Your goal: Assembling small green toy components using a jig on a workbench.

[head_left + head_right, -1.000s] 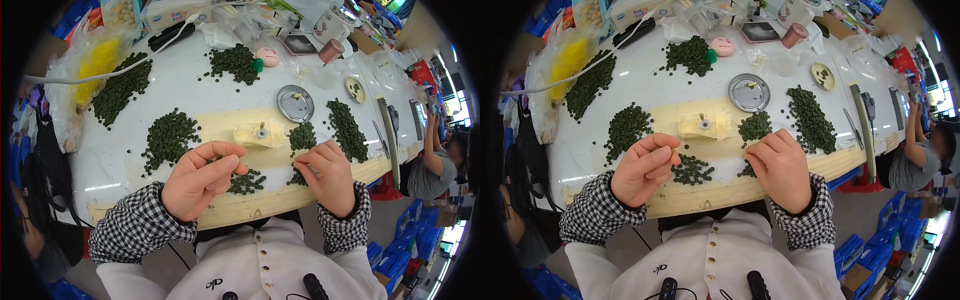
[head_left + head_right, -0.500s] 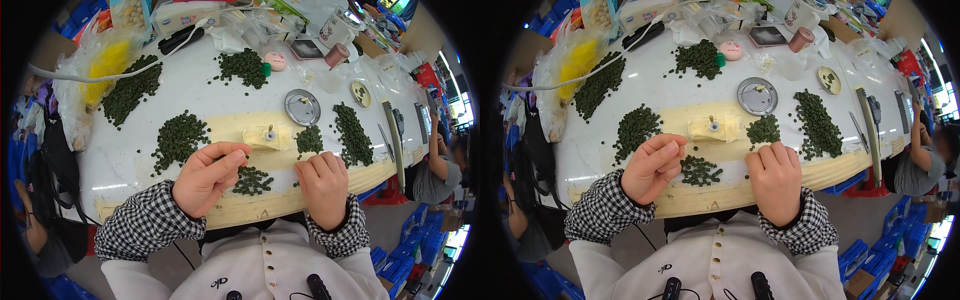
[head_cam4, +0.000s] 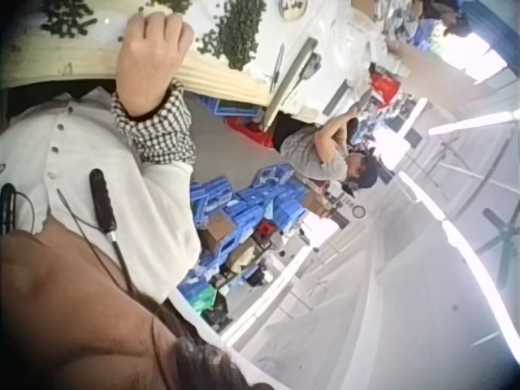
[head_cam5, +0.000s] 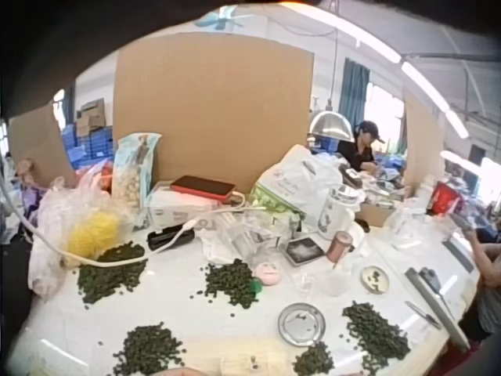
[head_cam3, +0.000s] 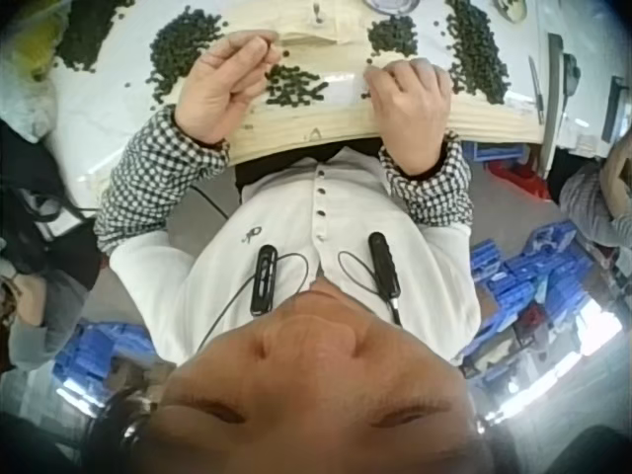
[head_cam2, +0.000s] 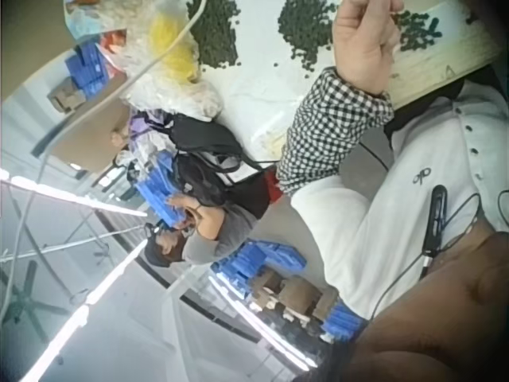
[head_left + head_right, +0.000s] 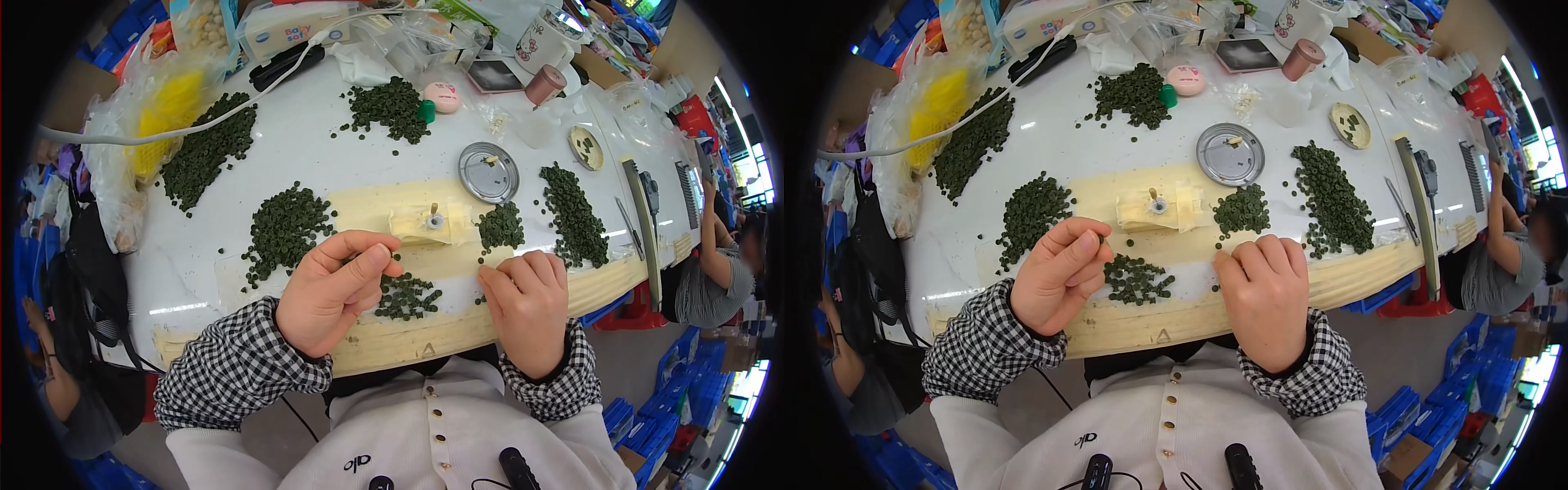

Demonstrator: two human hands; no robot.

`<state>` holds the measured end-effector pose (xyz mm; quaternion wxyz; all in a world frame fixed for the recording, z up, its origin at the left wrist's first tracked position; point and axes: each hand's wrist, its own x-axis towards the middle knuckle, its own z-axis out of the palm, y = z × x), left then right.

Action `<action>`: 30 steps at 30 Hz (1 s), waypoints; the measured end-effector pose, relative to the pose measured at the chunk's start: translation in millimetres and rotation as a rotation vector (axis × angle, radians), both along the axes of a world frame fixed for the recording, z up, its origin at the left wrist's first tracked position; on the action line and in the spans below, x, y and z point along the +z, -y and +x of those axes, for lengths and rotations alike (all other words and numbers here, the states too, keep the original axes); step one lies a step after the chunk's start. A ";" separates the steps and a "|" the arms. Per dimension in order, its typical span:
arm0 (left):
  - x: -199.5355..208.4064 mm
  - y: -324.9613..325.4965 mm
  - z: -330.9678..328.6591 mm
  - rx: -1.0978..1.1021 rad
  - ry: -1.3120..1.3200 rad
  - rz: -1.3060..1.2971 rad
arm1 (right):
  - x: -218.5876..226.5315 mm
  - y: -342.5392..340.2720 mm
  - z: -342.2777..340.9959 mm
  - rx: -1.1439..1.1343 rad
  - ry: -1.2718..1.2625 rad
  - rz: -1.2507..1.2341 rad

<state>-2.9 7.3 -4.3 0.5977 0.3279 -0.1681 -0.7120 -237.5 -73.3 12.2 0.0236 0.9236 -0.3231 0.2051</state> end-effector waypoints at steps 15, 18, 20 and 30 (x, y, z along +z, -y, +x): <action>2.6 0.9 -0.6 -0.010 0.005 0.009 | -3.0 10.9 2.9 -0.009 0.072 0.052; 0.3 -0.3 0.1 -0.017 -0.013 0.004 | -1.3 9.0 5.2 0.012 0.071 0.057; -0.6 -1.2 0.5 -0.023 -0.018 0.002 | -1.8 8.4 6.8 0.018 0.075 0.050; -2.0 -1.0 -0.9 -0.036 -0.025 0.002 | -8.9 10.1 6.7 0.091 0.069 0.059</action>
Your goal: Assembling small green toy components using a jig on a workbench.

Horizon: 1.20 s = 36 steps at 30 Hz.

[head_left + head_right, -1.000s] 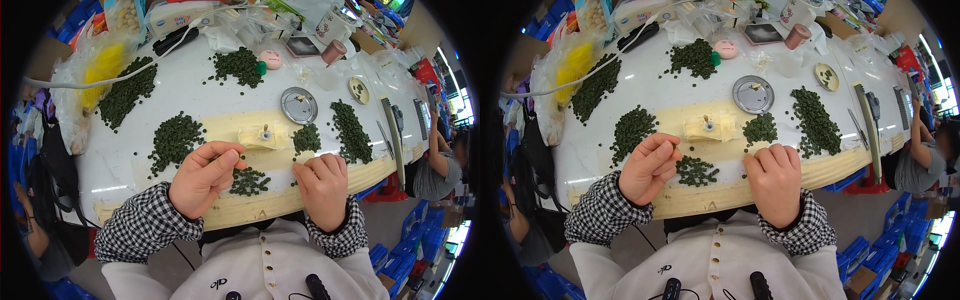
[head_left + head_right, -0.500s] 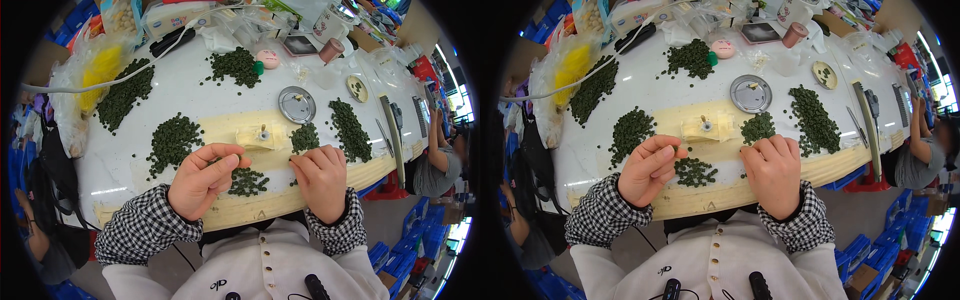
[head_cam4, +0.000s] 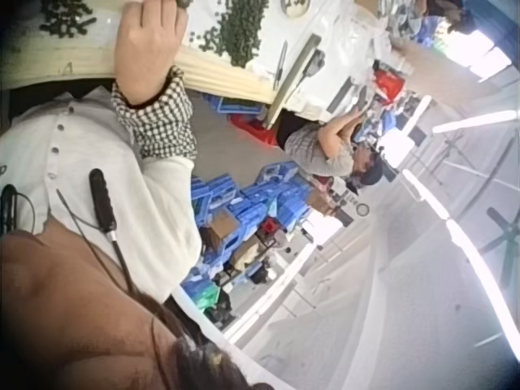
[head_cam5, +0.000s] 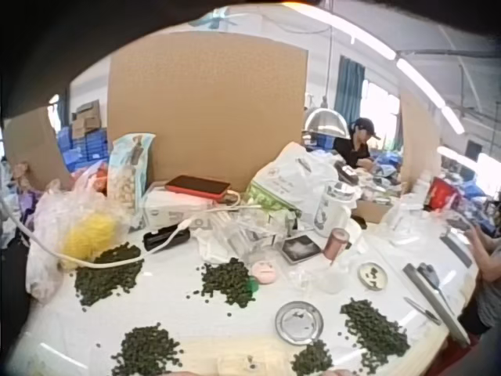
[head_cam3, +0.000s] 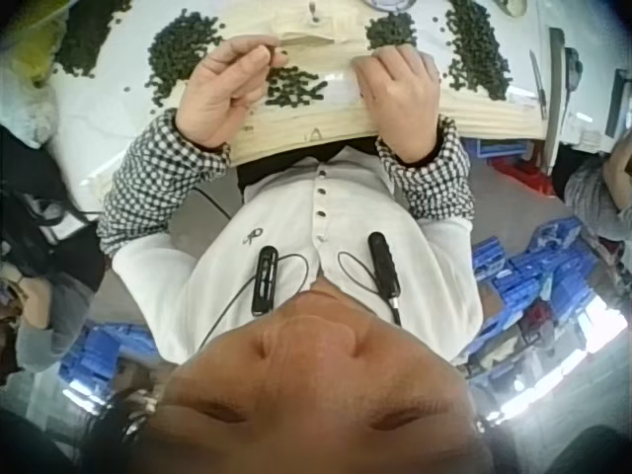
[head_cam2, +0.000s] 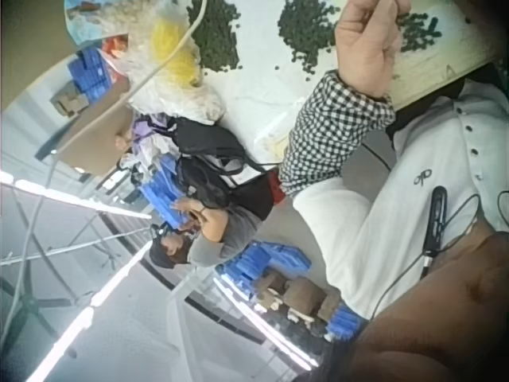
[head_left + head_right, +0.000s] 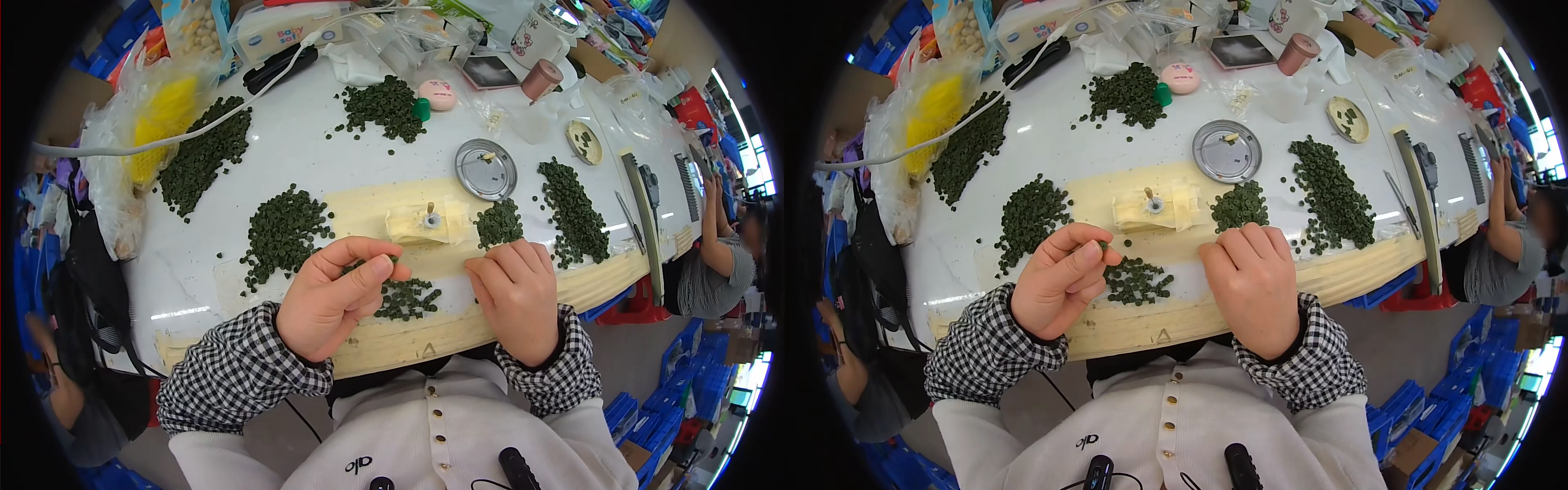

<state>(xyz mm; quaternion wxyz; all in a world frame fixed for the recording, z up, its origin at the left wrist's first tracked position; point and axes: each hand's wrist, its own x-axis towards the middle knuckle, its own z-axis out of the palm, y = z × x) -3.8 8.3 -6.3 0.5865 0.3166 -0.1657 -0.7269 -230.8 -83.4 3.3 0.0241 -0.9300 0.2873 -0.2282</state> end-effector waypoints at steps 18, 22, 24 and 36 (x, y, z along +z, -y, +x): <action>3.1 -1.4 0.3 -0.027 0.027 0.017 | 0.9 -2.1 -5.9 0.053 -0.024 0.010; 4.4 -0.5 -0.6 -0.034 0.029 0.015 | 2.9 -2.1 -4.1 0.057 -0.007 0.016; 4.4 -1.6 -0.6 -0.032 0.038 0.020 | 2.9 -0.4 -1.6 0.066 0.026 0.064; 4.7 -1.2 -1.7 -0.057 0.028 0.007 | 30.6 -8.6 21.5 0.164 0.510 0.555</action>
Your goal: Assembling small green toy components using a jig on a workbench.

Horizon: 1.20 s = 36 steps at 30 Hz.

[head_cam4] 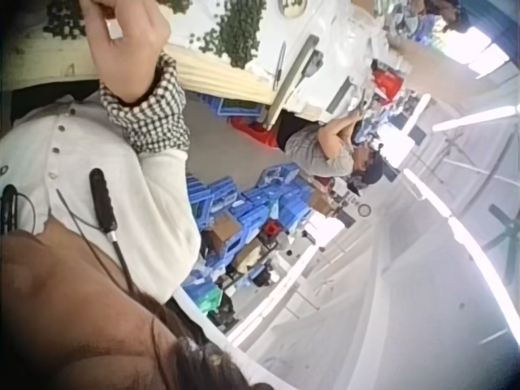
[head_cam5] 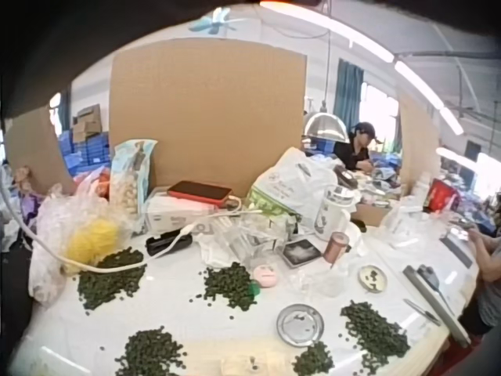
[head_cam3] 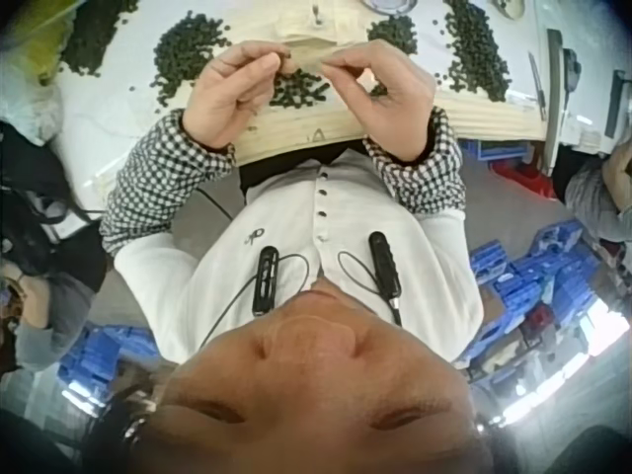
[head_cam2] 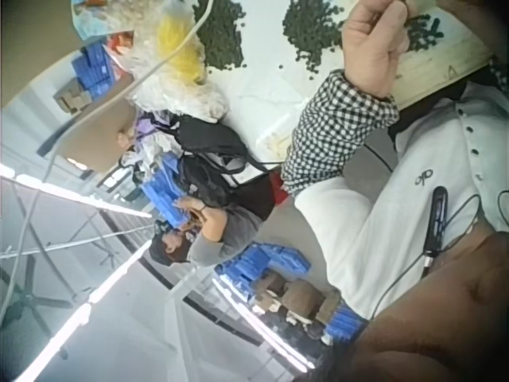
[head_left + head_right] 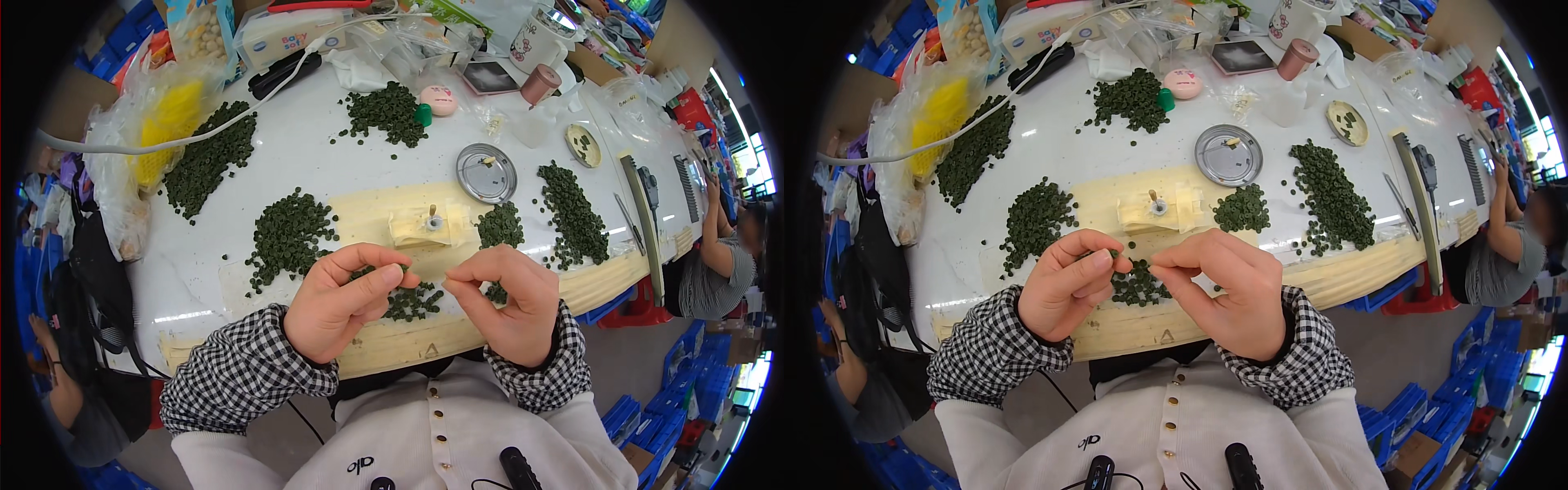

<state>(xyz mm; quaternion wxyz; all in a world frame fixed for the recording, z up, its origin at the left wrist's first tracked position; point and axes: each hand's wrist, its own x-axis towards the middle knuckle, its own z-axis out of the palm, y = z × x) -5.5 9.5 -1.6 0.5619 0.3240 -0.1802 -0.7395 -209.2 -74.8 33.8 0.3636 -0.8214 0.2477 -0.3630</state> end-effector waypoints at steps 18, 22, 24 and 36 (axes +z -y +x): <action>-0.6 -2.7 -0.8 -0.050 0.056 -0.011 | -25.0 0.8 2.4 0.178 0.189 0.525; 3.0 -3.3 -2.4 -0.066 0.137 -0.010 | -24.0 -2.8 4.4 0.129 0.184 0.545; 5.2 -2.6 -3.3 -0.074 0.151 -0.011 | -21.3 -4.0 4.9 0.099 0.160 0.477; 5.6 -3.4 -4.2 -0.034 0.257 -0.005 | -21.8 -8.4 7.5 0.024 0.123 0.253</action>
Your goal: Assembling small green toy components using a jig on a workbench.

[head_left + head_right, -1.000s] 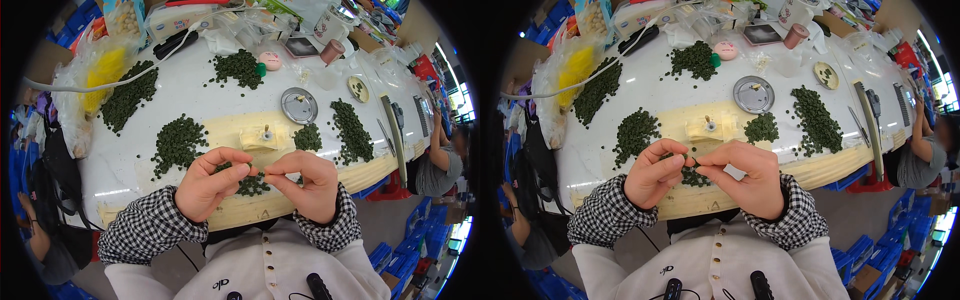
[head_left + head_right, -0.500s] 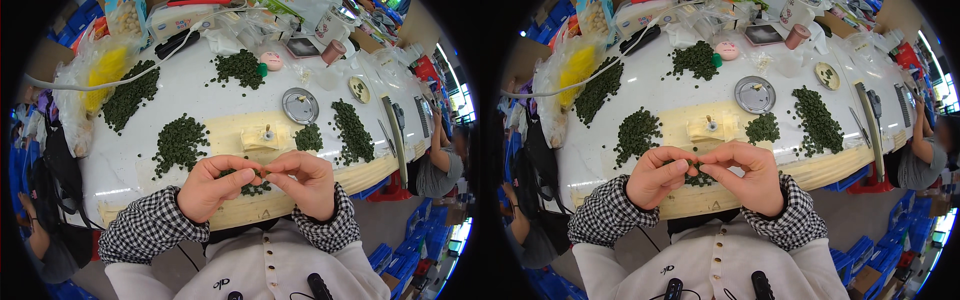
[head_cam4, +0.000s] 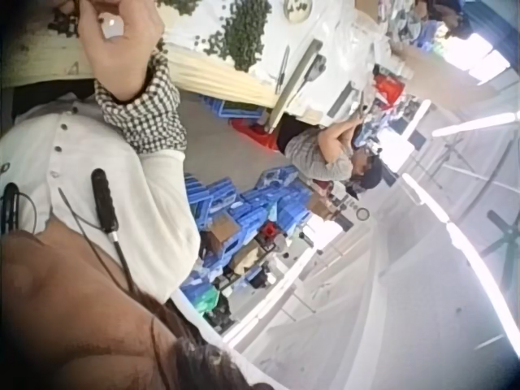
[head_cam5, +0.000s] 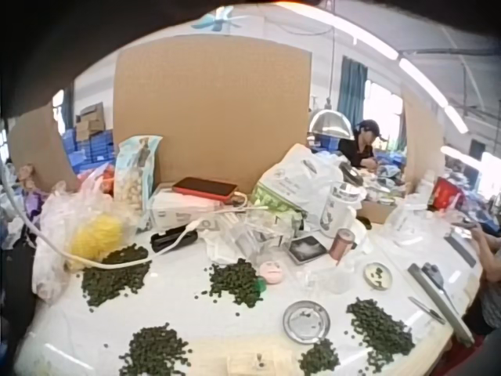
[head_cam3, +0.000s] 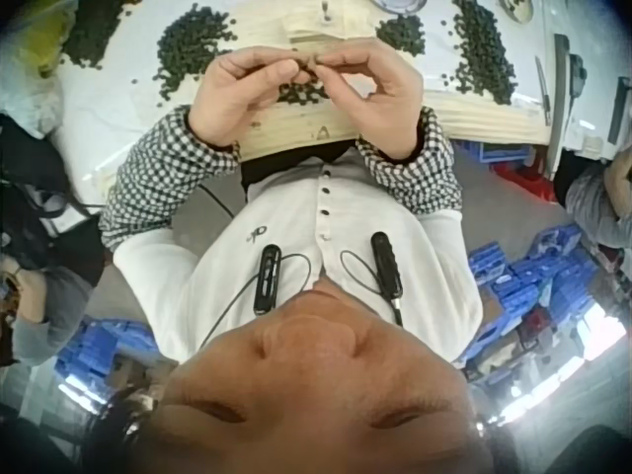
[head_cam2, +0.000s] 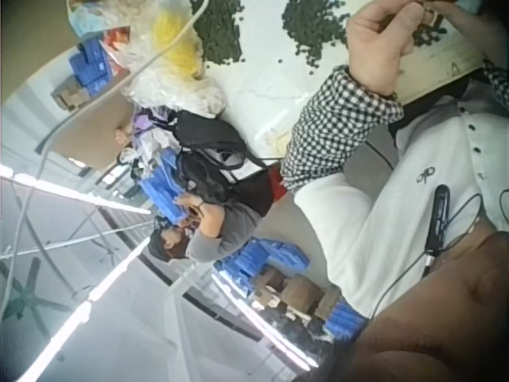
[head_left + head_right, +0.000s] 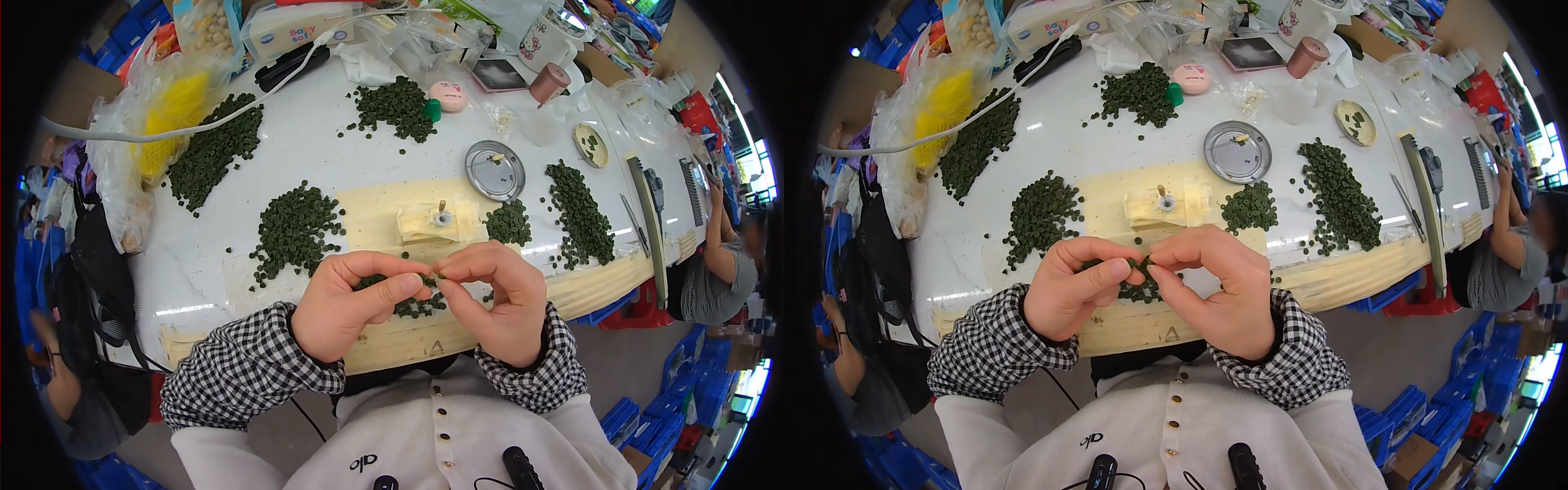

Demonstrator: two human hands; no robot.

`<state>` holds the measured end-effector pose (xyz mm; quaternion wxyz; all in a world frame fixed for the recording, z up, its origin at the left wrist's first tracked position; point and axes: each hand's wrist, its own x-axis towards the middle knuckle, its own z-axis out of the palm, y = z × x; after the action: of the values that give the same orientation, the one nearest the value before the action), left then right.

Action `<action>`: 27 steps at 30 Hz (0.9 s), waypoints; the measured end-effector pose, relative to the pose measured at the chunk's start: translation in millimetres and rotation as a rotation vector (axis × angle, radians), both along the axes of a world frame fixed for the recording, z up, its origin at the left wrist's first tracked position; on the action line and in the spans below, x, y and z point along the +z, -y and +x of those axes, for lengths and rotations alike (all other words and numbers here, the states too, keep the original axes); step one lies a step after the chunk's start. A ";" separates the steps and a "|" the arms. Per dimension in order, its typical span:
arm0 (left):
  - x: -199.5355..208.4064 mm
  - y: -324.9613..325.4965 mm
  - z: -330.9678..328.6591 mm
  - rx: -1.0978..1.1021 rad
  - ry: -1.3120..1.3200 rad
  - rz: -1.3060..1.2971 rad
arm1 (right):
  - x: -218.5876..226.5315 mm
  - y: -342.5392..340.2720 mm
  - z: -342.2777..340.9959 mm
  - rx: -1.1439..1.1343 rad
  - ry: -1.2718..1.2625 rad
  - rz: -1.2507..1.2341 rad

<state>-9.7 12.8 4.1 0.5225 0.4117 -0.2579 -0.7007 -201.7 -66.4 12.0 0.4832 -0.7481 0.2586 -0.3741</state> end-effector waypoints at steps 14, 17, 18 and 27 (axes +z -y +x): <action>0.0 -0.4 0.7 -0.015 -0.014 0.021 | -3.8 -2.2 -0.6 0.078 0.126 0.312; -1.4 -0.5 0.5 -0.001 -0.018 0.028 | -3.7 -0.9 -0.3 0.078 0.048 0.235; -0.9 1.0 0.7 0.010 -0.017 0.031 | -4.3 0.1 0.2 0.051 0.046 0.212; -1.2 2.3 3.8 0.092 -0.055 0.036 | 4.5 9.2 -11.2 -0.061 -0.268 -0.301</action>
<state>-5.9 10.5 2.9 0.5535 0.4131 -0.2117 -0.6915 -212.9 -75.6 16.6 0.3157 -0.8467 0.2845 -0.3202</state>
